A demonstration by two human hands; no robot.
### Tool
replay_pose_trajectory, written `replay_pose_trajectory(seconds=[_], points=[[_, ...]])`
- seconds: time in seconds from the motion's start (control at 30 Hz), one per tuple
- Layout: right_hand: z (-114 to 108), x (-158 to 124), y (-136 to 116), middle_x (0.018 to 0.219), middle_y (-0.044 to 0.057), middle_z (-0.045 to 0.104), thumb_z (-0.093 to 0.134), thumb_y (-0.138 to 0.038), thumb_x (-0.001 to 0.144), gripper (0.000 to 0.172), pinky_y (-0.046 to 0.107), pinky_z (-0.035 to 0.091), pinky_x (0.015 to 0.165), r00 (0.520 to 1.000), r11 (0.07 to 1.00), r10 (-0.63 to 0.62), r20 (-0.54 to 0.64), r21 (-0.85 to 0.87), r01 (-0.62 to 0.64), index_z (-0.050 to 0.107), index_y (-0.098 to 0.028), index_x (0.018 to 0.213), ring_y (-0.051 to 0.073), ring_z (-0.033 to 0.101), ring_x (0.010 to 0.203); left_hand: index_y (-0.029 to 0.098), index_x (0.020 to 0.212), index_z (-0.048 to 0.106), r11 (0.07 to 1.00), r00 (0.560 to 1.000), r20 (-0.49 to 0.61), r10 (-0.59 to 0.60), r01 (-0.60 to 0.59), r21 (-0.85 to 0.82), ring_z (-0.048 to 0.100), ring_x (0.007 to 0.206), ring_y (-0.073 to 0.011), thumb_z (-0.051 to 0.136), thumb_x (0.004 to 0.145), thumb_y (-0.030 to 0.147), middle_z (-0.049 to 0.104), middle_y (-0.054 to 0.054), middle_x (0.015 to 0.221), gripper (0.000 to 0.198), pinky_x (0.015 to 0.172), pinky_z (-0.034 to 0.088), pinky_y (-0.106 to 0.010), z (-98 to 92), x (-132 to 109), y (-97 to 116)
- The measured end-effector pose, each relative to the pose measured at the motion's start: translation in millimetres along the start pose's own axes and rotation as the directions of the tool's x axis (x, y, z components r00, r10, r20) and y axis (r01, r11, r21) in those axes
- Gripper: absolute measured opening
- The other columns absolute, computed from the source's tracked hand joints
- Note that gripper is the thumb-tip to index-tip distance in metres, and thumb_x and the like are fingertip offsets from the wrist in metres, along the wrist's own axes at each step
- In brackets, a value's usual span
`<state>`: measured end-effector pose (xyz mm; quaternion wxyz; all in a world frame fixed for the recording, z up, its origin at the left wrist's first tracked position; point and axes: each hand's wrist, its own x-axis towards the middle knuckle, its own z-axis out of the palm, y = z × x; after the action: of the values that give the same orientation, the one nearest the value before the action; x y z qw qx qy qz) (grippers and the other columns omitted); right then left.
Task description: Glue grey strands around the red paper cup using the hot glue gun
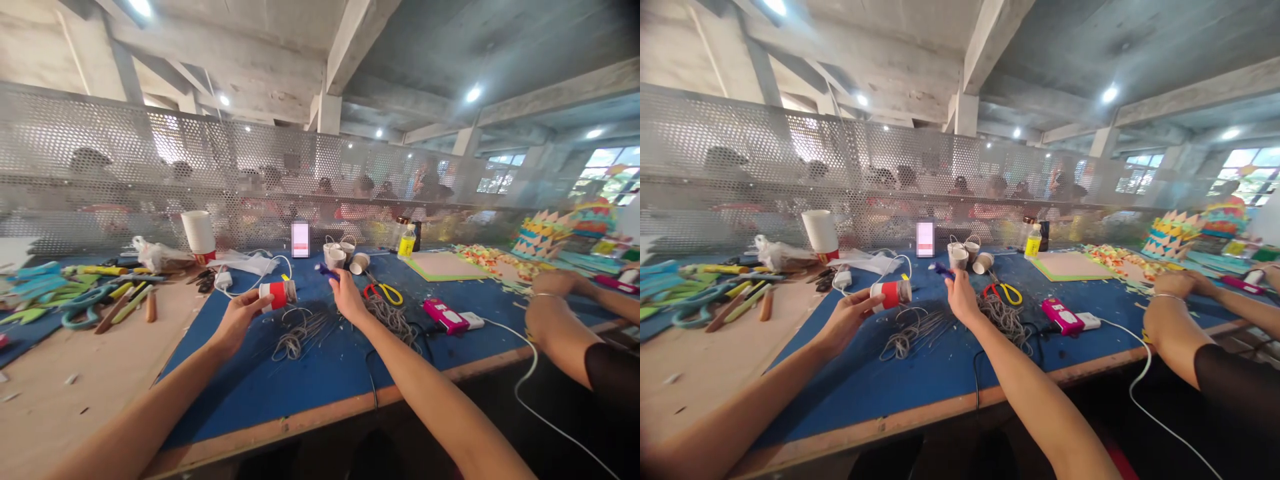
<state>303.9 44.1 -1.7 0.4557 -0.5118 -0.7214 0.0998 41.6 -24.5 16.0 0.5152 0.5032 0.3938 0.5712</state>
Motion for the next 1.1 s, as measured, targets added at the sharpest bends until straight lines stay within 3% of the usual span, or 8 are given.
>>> replay_pose_trajectory(seconds=[0.07, 0.17, 0.3, 0.4, 0.57, 0.77, 1.03, 1.1], points=[[-2, 5, -4, 0.11, 0.01, 0.064, 0.046, -0.029, 0.097, 0.031, 0.035, 0.055, 0.078, 0.995, 0.936, 0.09, 0.038, 0.338, -0.097, 0.051, -0.019, 0.126, 0.018, 0.067, 0.08, 0.016, 0.095, 0.079, 1.0, 1.0, -0.003, -0.009, 0.009, -0.007, 0.07, 0.071, -0.0218, 0.085, 0.07, 0.033, 0.078, -0.008, 0.083, 0.031, 0.071, 0.054, -0.033, 0.5, 0, 0], [-6, 7, -17, 0.093, 0.002, 0.065, 0.057, -0.044, 0.091, 0.035, 0.029, 0.053, 0.069, 0.969, 0.682, 0.152, 0.193, 0.69, -0.244, 0.056, -0.022, 0.118, 0.015, 0.064, 0.072, 0.016, 0.094, 0.079, 1.0, 1.0, 0.0, -0.004, 0.004, 0.0, 0.071, 0.073, -0.0222, 0.084, 0.07, 0.033, 0.078, -0.008, 0.085, 0.03, 0.073, 0.054, -0.033, 1.9, -1, 2], [-12, 4, -35, 0.076, -0.002, 0.057, 0.078, -0.051, 0.074, 0.04, 0.023, 0.045, 0.057, 0.921, 0.389, 0.167, 0.352, 0.834, -0.39, 0.062, -0.019, 0.09, 0.01, 0.054, 0.062, 0.017, 0.094, 0.08, 1.0, 1.0, -0.002, 0.001, -0.001, 0.006, 0.071, 0.077, -0.0214, 0.083, 0.072, 0.033, 0.079, -0.009, 0.088, 0.027, 0.075, 0.054, -0.031, 1.8, -1, 2], [-16, 0, -46, 0.07, -0.005, 0.052, 0.084, -0.048, 0.069, 0.043, 0.021, 0.042, 0.053, 0.89, 0.314, 0.151, 0.431, 0.833, -0.456, 0.064, -0.018, 0.093, 0.008, 0.048, 0.058, 0.018, 0.095, 0.08, 1.0, 1.0, -0.002, -0.023, 0.023, -0.01, 0.071, 0.074, -0.0201, 0.084, 0.072, 0.033, 0.079, -0.008, 0.086, 0.028, 0.07, 0.054, -0.029, -0.4, 1, 0], [-25, -1, -57, 0.074, -0.004, 0.059, 0.079, -0.048, 0.076, 0.044, 0.021, 0.044, 0.054, 0.881, 0.421, 0.082, 0.466, 0.785, -0.455, 0.063, -0.022, 0.107, 0.009, 0.055, 0.06, 0.019, 0.099, 0.079, 0.998, 0.998, 0.015, -0.06, 0.06, -0.036, 0.068, 0.063, -0.0177, 0.083, 0.072, 0.032, 0.079, -0.007, 0.082, 0.03, 0.063, 0.053, -0.029, -2.0, 2, -2], [-24, 7, -58, 0.051, -0.009, 0.042, 0.075, -0.048, 0.077, 0.037, 0.023, 0.034, 0.047, 0.922, 0.6, 0.062, 0.383, 0.724, -0.341, 0.067, -0.017, 0.094, 0.007, 0.04, 0.045, 0.017, 0.098, 0.08, 0.998, 0.999, -0.003, -0.047, 0.047, -0.041, 0.072, 0.072, -0.0195, 0.082, 0.073, 0.029, 0.079, -0.009, 0.087, 0.028, 0.071, 0.054, -0.028, -0.5, 0, -1], [-18, -10, -47, 0.049, -0.005, 0.051, 0.065, -0.054, 0.086, 0.036, 0.025, 0.04, 0.05, 0.965, 0.889, 0.014, 0.263, 0.438, -0.132, 0.069, -0.017, 0.084, 0.011, 0.048, 0.045, 0.016, 0.096, 0.08, 0.997, 0.996, -0.063, -0.062, 0.058, -0.053, 0.072, 0.077, -0.0203, 0.085, 0.071, 0.031, 0.08, -0.009, 0.091, 0.029, 0.078, 0.055, -0.03, -4.6, 7, -5], [-18, -16, -48, 0.054, -0.001, 0.059, 0.063, -0.054, 0.087, 0.037, 0.026, 0.043, 0.054, 0.975, 0.936, -0.027, 0.221, 0.347, -0.053, 0.071, -0.018, 0.082, 0.015, 0.056, 0.051, 0.015, 0.097, 0.08, 0.994, 0.994, -0.078, -0.079, 0.073, -0.078, 0.072, 0.076, -0.0198, 0.085, 0.071, 0.031, 0.079, -0.009, 0.091, 0.031, 0.077, 0.055, -0.03, -5.6, 8, -5]])
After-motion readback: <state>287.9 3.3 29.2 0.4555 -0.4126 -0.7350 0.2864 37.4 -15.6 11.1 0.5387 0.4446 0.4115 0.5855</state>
